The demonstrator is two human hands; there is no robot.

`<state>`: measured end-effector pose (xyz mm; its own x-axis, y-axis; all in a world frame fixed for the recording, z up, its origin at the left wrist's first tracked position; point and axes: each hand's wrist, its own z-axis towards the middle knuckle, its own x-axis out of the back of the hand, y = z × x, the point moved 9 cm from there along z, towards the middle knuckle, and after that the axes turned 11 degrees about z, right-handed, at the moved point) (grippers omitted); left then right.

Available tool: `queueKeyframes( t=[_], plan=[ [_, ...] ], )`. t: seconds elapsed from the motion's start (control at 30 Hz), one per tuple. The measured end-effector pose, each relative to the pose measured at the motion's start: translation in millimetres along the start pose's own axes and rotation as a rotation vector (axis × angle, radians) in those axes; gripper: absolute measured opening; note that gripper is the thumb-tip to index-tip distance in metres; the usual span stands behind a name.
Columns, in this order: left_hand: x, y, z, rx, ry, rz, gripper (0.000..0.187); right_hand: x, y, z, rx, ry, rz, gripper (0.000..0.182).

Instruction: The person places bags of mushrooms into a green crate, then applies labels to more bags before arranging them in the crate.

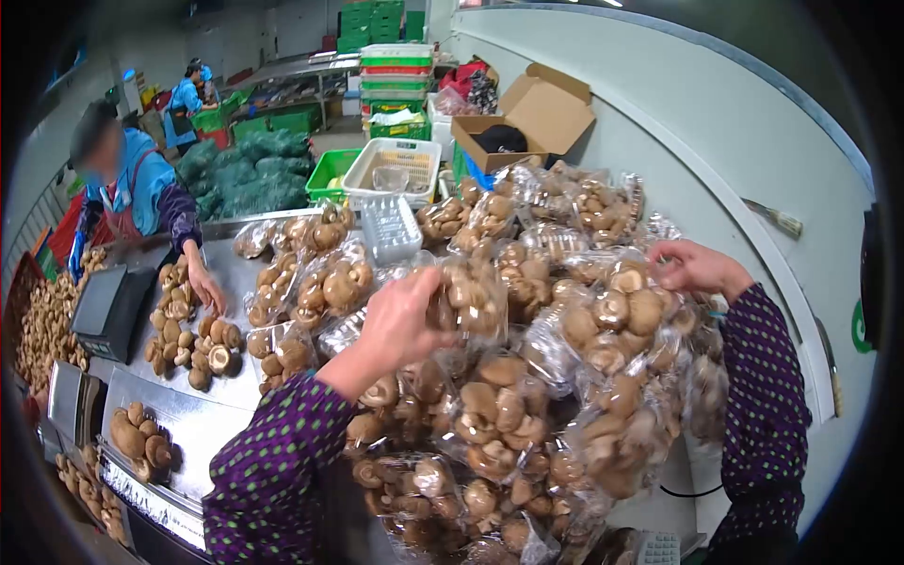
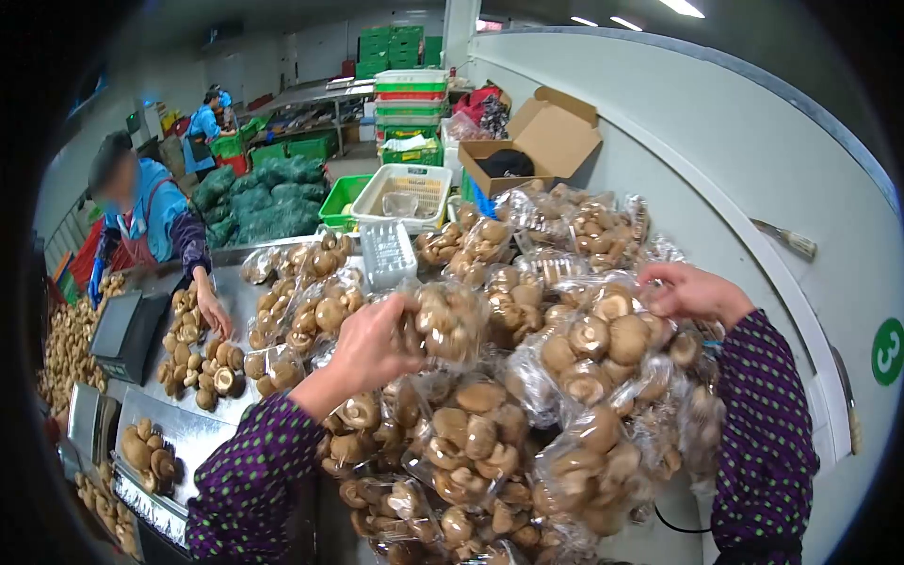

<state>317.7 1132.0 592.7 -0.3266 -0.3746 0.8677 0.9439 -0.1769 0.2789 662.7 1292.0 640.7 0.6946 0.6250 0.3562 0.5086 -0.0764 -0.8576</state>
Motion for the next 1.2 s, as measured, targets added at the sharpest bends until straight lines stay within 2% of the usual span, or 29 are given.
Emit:
queueKeyframes(
  t=[0.03,0.13,0.23,0.33,0.37,0.4,0.43,0.47,0.5,0.53,0.57,0.6,0.63,0.67,0.73,0.77,0.8,0.87,0.9,0.93,1.0,1.07,1.13,1.17,1.2],
  plan=[
    [14,17,-10,-0.023,-0.039,-0.047,0.068,13,3,-26,0.003,-0.034,0.047,0.038],
    [43,61,-40,-0.181,-0.172,-0.232,0.072,55,21,-88,-0.081,0.121,-0.114,0.033],
    [31,82,-52,-0.235,-0.573,-0.074,0.075,83,50,-98,-0.106,0.205,-0.316,0.03],
    [12,70,-33,-0.227,-0.744,-0.24,0.074,69,48,-75,-0.115,0.188,-0.649,0.034],
    [-2,53,-23,-0.224,-0.813,-0.454,0.07,67,42,-66,-0.143,0.178,-0.715,0.038],
    [-15,34,-9,-0.086,-0.87,-0.766,0.06,59,20,-50,-0.012,0.191,-0.887,0.034],
    [-21,21,20,-0.095,-0.762,-0.79,0.051,47,-3,-33,0.12,0.199,-1.059,0.031],
    [-29,1,50,0.11,-0.593,-0.717,0.049,35,-19,-8,0.152,0.202,-0.935,0.027],
    [-40,-19,81,0.27,-0.438,-0.548,0.063,21,-34,23,0.18,0.204,-0.813,0.023],
    [-60,-34,113,0.3,-0.292,-0.469,0.078,-2,-50,58,0.304,0.175,-0.79,0.023],
    [-77,-43,135,0.336,-0.154,-0.468,0.088,-8,-48,105,0.455,0.233,-0.738,0.024],
    [-104,-48,152,0.375,-0.141,-0.419,0.097,-27,-48,145,0.354,0.194,-0.848,0.037],
    [-124,-51,162,0.392,-0.125,-0.285,0.106,-36,-47,183,0.4,0.279,-0.865,0.047],
    [-154,-56,166,0.424,-0.198,-0.197,0.117,-43,-38,218,0.452,0.362,-0.878,0.057],
    [-196,-70,152,0.441,-0.229,0.075,0.125,-65,-14,269,0.558,0.494,-0.874,0.072],
    [-215,-84,144,0.523,-0.313,-0.011,0.133,-75,-2,282,0.603,0.559,-0.862,0.08],
    [-254,-113,144,0.572,-0.36,-0.28,0.138,-83,21,300,0.501,0.489,-0.89,0.083],
    [-258,-127,151,0.523,-0.389,-0.292,0.139,-94,32,314,0.323,0.347,-0.954,0.089],
    [-252,-130,143,0.591,-0.441,-0.33,0.136,-96,29,310,0.195,0.225,-0.886,0.084],
    [-241,-126,137,0.61,-0.416,-0.382,0.131,-99,24,308,0.199,0.197,-0.913,0.079],
    [-255,-133,150,0.497,-0.325,-0.5,0.124,-110,17,292,0.179,0.135,-0.954,0.08],
    [-231,-105,151,0.405,-0.215,-0.64,0.108,-121,18,280,0.189,0.037,-0.869,0.076],
    [-224,-90,150,0.459,-0.13,-0.829,0.099,-119,16,271,0.113,-0.031,-0.867,0.074],
    [-224,-90,153,0.499,-0.051,-0.959,0.077,-126,6,265,0.181,-0.04,-0.851,0.071],
    [-225,-93,152,0.557,-0.02,-1.034,0.068,-133,-2,259,0.244,-0.051,-0.839,0.068]
  ],
)
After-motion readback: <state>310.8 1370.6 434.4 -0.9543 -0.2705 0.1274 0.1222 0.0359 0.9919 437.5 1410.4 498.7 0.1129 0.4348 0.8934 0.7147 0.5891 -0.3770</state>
